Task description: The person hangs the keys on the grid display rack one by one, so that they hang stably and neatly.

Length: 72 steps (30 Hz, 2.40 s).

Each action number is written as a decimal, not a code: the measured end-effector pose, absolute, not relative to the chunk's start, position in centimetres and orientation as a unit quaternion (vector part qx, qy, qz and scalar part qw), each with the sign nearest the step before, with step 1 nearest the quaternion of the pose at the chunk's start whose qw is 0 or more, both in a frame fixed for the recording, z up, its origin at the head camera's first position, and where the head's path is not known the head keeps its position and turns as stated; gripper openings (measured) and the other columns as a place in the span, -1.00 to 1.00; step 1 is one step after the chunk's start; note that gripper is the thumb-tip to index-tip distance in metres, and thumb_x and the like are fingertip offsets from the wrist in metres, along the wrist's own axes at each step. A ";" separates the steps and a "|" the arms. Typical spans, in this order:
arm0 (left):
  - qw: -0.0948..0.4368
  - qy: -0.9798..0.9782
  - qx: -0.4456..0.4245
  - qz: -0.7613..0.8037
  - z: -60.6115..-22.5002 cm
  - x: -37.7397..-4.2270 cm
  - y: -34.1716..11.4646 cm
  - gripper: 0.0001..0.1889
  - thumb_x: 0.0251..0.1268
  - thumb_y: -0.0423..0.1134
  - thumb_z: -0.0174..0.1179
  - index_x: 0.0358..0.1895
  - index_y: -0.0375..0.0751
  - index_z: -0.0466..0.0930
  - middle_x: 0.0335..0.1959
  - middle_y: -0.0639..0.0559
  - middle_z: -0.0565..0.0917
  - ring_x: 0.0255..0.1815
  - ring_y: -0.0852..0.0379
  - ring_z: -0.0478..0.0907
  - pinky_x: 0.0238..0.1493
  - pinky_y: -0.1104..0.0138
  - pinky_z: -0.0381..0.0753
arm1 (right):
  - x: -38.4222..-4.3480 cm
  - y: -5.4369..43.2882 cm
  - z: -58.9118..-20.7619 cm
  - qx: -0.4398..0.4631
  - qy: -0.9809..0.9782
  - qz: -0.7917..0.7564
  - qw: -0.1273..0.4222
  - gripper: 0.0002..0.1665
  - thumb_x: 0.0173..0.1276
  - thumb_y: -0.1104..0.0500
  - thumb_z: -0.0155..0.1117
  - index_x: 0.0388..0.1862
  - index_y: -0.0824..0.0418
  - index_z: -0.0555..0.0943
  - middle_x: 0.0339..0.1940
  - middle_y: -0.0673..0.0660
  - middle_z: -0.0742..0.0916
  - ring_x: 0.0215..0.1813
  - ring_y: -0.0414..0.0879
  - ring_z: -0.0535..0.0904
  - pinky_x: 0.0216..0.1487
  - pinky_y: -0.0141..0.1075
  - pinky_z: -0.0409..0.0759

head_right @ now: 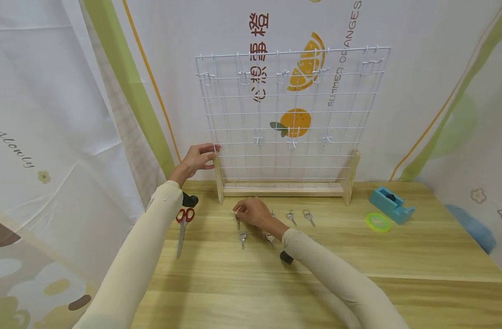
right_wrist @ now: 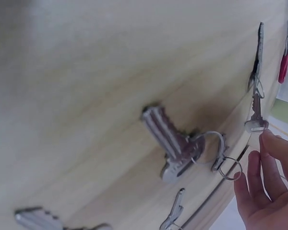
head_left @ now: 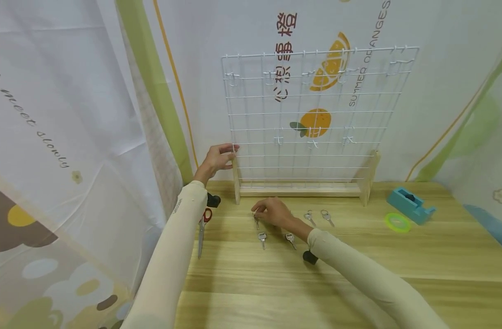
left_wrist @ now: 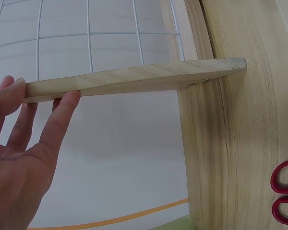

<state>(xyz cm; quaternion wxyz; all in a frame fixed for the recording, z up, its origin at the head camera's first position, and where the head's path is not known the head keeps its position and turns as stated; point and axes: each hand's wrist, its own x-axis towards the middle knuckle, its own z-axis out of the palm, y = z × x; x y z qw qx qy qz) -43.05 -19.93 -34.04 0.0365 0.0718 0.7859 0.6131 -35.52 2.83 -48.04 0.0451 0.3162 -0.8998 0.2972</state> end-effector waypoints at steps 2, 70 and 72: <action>0.036 0.787 0.071 0.612 -33.9 -43.0 -19.9 -0.62 0.59 -0.44 0.11 0.37 -0.31 0.57 0.47 -0.24 0.46 0.41 -0.17 0.49 0.25 -0.03 0.69 | -35.3 3.0 -47.8 0.325 -0.894 0.304 0.053 -0.81 0.34 0.28 0.52 -0.07 0.20 0.82 -0.26 0.05 0.86 -0.22 -0.12 0.79 -0.14 -0.23 0.80; 0.055 0.784 0.089 0.612 -34.3 -42.4 -19.9 -0.56 0.62 -0.43 0.06 0.47 -0.38 0.43 0.56 -0.25 0.34 0.55 -0.17 0.31 0.34 -0.04 0.58 | -37.1 0.1 -20.2 0.350 -0.736 0.496 0.298 -0.77 0.41 0.27 0.46 0.01 0.26 0.81 -0.11 0.14 0.85 -0.12 -0.11 0.82 -0.07 -0.46 0.76; 0.052 0.784 0.087 0.613 -34.2 -42.3 -20.0 -0.56 0.62 -0.43 0.07 0.47 -0.38 0.44 0.56 -0.25 0.34 0.54 -0.18 0.32 0.34 -0.04 0.59 | -37.2 -0.2 -19.4 0.355 -0.729 0.498 0.307 -0.77 0.41 0.27 0.46 0.01 0.27 0.81 -0.12 0.15 0.85 -0.12 -0.11 0.82 -0.06 -0.46 0.76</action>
